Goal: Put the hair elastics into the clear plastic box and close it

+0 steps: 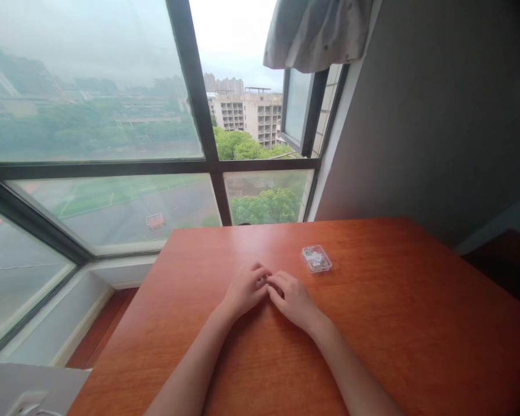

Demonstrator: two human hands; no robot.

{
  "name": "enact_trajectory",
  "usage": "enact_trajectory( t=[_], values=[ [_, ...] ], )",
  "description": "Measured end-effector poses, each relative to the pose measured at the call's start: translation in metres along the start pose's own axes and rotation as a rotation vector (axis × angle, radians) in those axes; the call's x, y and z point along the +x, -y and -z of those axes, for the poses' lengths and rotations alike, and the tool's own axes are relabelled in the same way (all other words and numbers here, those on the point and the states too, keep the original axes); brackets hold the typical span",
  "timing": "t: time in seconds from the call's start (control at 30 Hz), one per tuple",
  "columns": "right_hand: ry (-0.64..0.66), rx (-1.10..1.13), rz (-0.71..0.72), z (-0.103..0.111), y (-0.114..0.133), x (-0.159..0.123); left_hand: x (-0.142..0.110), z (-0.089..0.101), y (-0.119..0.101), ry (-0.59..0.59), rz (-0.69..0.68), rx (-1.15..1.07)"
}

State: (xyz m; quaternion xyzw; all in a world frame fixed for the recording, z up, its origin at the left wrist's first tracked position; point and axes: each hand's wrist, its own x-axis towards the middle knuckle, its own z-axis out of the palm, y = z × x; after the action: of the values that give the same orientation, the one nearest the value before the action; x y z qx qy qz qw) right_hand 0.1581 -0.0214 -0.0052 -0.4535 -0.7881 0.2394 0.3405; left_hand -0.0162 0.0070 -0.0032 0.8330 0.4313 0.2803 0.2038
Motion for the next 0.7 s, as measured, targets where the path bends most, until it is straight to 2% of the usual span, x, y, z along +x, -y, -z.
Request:
enact_trajectory(
  t=[0.7],
  values=[
    [-0.002, -0.009, 0.002, -0.0011, -0.0012, 0.0000, 0.0005, -0.0002, 0.0008, 0.001, 0.003, 0.006]
  ],
)
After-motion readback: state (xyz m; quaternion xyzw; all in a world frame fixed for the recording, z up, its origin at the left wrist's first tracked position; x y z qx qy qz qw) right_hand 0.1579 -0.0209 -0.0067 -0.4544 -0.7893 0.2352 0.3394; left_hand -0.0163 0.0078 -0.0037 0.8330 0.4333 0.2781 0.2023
